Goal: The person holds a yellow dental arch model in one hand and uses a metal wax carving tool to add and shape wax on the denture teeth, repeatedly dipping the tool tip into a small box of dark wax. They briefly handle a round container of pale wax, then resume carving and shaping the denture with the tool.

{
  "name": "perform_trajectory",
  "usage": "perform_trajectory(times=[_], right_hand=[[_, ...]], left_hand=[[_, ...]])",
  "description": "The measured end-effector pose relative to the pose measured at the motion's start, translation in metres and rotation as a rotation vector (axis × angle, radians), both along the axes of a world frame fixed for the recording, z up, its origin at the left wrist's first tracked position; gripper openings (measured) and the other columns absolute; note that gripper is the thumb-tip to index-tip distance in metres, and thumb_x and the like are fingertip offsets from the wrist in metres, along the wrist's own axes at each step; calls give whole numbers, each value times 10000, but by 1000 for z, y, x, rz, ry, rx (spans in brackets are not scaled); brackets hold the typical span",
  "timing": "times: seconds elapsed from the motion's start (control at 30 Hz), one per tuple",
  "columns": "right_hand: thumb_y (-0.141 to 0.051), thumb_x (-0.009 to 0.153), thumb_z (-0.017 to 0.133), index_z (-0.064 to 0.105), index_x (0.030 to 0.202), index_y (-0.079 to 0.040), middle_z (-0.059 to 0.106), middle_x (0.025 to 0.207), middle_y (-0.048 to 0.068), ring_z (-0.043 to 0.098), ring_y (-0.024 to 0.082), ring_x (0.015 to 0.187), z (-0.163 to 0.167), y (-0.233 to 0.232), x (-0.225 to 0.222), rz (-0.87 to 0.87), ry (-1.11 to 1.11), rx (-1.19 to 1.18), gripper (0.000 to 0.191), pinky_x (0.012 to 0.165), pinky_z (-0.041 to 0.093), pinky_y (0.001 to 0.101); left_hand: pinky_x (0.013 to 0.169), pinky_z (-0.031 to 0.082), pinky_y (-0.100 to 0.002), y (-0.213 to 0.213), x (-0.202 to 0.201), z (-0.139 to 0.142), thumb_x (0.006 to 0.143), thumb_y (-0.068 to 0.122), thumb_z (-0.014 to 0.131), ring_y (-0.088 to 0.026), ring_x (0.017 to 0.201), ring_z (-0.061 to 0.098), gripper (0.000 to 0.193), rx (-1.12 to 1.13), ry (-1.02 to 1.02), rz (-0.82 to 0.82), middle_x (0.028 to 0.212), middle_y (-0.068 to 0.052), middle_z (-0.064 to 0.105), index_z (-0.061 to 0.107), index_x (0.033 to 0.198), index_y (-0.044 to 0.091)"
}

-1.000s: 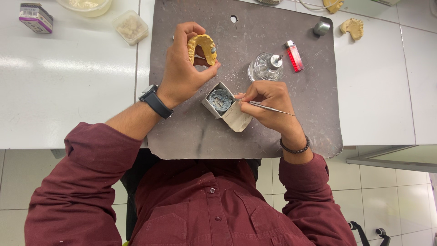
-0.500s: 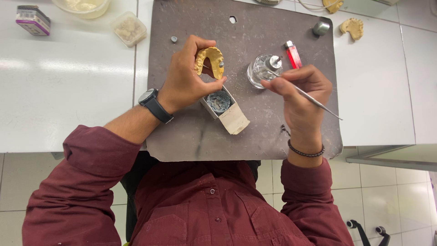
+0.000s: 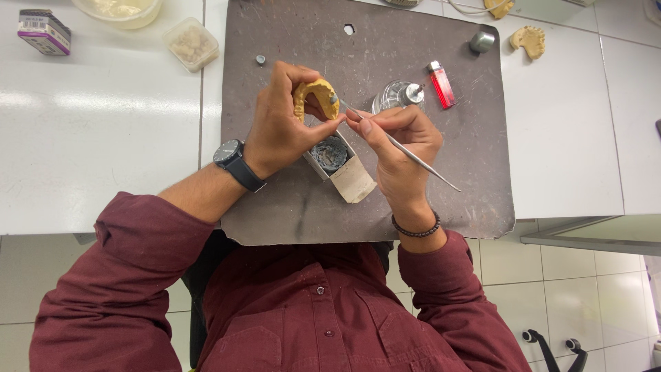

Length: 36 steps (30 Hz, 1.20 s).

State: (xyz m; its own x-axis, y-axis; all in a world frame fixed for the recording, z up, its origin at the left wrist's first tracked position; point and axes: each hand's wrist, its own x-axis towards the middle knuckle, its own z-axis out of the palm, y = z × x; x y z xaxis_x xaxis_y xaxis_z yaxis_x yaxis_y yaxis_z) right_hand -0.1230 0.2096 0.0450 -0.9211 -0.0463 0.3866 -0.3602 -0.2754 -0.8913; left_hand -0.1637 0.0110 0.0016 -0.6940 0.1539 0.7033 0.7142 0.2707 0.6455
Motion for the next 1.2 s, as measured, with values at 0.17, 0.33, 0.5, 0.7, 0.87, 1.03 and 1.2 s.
perform_trajectory(times=[0.17,0.33,0.5,0.7,0.87,1.03,1.2], right_hand=[[69,1003,680,556,896,3,678,896,117,764,249,949,-7,-3,-2,-91,28,43,176,929,692,408],[82,1016,685,535,913,-6,658,892,91,768,228,953,-8,-4,0,-137,119,174,203,892,669,348],[84,1012,685,557,913,1,667,893,86,777,234,951,-6,-4,-3,-150,120,217,182,861,680,328],[77,1010,685,567,906,0,692,892,111,781,241,949,-4,-5,-5,-151,101,222,176,852,689,321],[73,1008,686,575,905,0,711,902,129,785,239,958,-3,-4,-5,-150,102,247,168,849,689,320],[70,1008,700,578,898,1,715,904,137,780,227,952,-4,-4,-5,-154,106,252,178,848,679,313],[66,1007,701,583,903,0,723,903,133,781,215,940,-3,-4,-5,-161,101,265,170,834,674,298]], left_hand=[[918,660,-290,2,1,-2,907,135,940,-201,1067,741,627,33,-49,-41,1199,-135,636,430,1263,56],[941,654,-300,2,1,-3,896,134,932,-219,1096,737,642,9,-51,-55,1205,-147,637,419,1273,46],[929,655,-297,2,1,-4,902,144,930,-213,1081,744,634,-1,-72,-60,1189,-138,647,422,1267,43],[920,650,-308,3,1,-4,892,154,934,-221,1069,741,643,-23,-55,-45,1178,-146,647,425,1265,34],[926,657,-302,3,1,-4,904,158,928,-216,1078,748,633,-3,-88,-62,1192,-144,651,426,1268,35],[918,655,-303,3,1,-4,895,165,932,-220,1068,747,638,-18,-76,-50,1185,-151,648,428,1263,33],[918,654,-302,3,1,-4,896,168,934,-220,1067,746,641,-16,-78,-52,1187,-148,644,427,1262,30]])
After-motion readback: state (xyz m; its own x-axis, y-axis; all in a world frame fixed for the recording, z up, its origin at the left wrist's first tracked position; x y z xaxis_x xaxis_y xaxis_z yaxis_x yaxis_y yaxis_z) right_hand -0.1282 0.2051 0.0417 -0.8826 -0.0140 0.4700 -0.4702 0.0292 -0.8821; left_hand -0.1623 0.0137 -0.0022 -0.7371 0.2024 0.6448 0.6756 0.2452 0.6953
